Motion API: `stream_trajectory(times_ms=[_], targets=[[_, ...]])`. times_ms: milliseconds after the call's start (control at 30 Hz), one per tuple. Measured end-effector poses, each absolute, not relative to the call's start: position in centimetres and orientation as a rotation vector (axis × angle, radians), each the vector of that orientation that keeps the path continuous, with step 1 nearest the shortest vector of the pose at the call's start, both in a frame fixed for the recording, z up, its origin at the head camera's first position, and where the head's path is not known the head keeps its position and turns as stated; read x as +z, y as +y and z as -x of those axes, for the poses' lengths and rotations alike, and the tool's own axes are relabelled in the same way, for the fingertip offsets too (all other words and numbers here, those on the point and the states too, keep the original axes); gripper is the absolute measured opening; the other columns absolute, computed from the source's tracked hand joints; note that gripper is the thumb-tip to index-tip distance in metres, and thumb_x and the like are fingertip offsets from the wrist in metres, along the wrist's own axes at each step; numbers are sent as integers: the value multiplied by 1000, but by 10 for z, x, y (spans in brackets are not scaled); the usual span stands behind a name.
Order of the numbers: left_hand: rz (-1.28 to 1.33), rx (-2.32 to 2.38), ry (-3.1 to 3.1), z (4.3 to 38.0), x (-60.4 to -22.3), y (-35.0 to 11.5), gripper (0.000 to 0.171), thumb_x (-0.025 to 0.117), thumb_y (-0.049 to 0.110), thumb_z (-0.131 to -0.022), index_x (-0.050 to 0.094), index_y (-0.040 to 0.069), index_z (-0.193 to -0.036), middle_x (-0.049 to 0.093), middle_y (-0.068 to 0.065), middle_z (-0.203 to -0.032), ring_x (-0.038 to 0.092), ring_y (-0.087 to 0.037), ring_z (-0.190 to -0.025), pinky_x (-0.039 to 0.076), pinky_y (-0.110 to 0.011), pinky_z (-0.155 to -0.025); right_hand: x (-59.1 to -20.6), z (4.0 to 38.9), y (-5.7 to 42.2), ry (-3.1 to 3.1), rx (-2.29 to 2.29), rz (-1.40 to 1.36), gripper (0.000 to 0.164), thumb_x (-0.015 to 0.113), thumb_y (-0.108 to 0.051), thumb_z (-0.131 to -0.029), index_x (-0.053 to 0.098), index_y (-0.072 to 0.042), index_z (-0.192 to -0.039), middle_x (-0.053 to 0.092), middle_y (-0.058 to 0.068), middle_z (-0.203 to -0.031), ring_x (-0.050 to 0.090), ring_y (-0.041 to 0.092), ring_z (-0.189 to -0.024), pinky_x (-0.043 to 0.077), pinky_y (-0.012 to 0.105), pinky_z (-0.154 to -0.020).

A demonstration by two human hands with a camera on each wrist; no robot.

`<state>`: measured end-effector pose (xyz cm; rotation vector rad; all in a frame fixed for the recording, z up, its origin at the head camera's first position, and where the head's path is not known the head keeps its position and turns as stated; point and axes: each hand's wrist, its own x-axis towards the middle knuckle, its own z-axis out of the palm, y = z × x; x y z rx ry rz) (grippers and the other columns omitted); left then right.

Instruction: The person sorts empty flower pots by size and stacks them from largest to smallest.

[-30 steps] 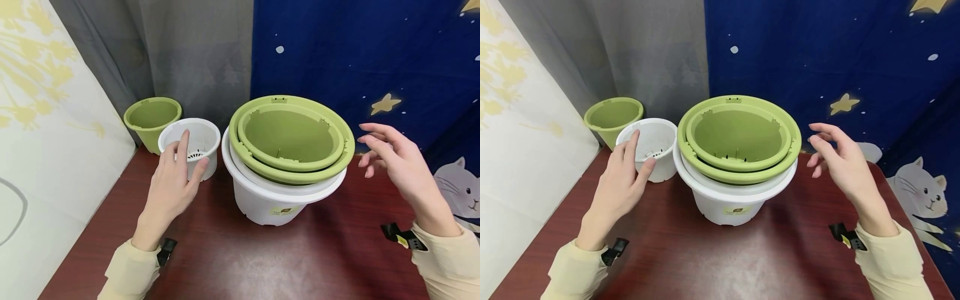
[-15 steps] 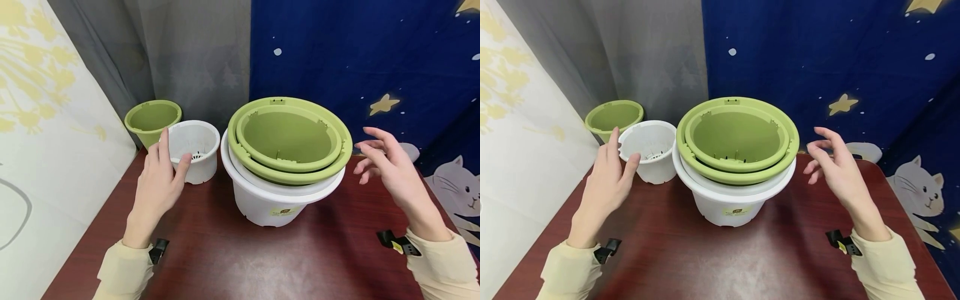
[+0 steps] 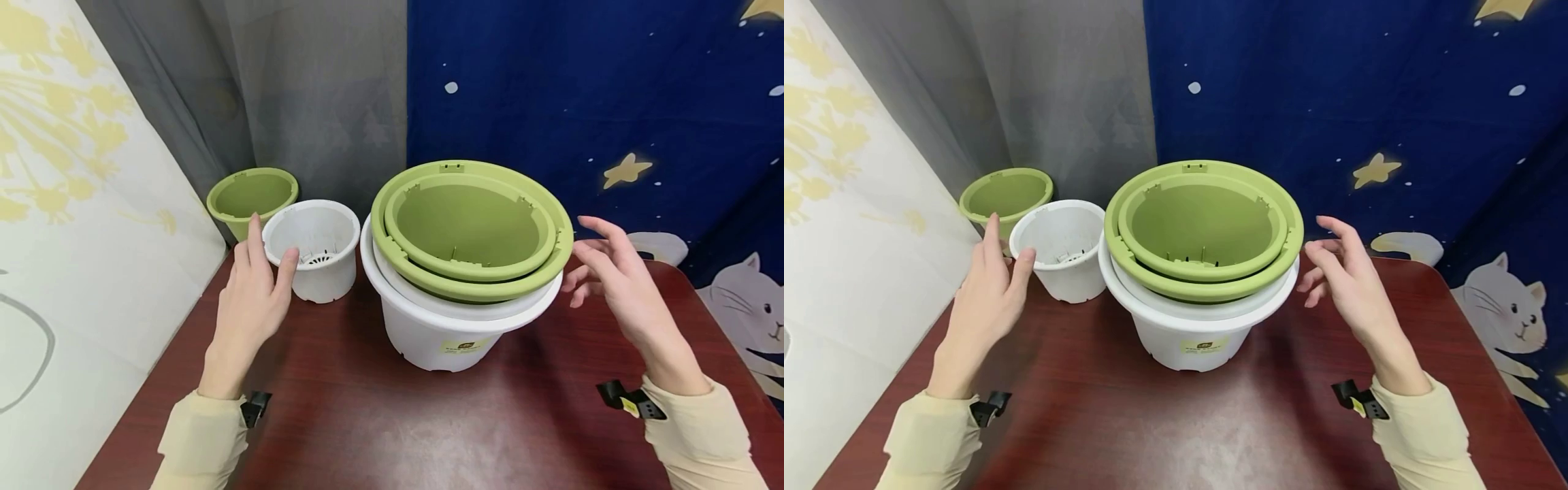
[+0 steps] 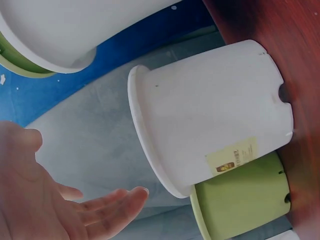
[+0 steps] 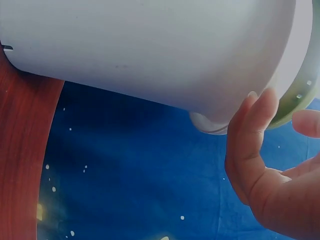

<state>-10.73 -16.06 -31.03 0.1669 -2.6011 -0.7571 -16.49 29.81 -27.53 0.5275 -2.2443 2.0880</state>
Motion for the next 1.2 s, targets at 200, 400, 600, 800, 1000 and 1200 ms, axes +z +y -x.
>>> stream_trajectory(times_ms=[200,400,600,800,1000,1200], targets=[[-190,-737,-2610,115,-316,-168,79,31,57,-106,0,14,-164,43,-32,-142,52,-53,-118,42,-70,-74,-281,167,295,-2238,2105,-502,44,52,-12,-106,34,-11,-146,58,8,-96,65,17,-60,52,29,-49],[-216,-731,-2622,119,-320,-173,80,30,59,-105,0,12,-163,44,-35,-140,54,-58,-111,41,-71,-75,-283,167,292,-2215,2128,-507,47,51,-12,-106,31,-7,-148,57,8,-95,64,16,-59,52,29,-49],[-252,-729,-2643,125,-326,-179,82,27,61,-105,1,10,-163,45,-36,-139,54,-61,-109,40,-72,-77,-285,166,291,-2194,2132,-516,44,51,-13,-107,32,-6,-146,60,7,-92,64,15,-58,52,28,-48],[-288,-729,-2665,130,-330,-185,82,24,62,-104,1,9,-163,45,-37,-139,54,-64,-105,40,-73,-76,-289,166,288,-2217,2111,-501,42,48,-11,-107,32,-6,-145,62,5,-88,63,16,-59,51,28,-48],[-298,-730,-2678,135,-334,-190,83,23,62,-104,1,7,-162,46,-37,-139,54,-64,-104,40,-72,-76,-292,166,283,-2205,2150,-463,40,43,-8,-106,31,-4,-144,62,4,-81,61,15,-57,51,28,-47],[-307,-753,-2693,141,-338,-195,82,23,60,-105,1,6,-162,45,-38,-140,52,-65,-108,39,-73,-79,-293,164,278,-2182,2181,-477,28,44,-13,-108,44,-12,-136,64,2,-73,56,14,-51,50,28,-46]])
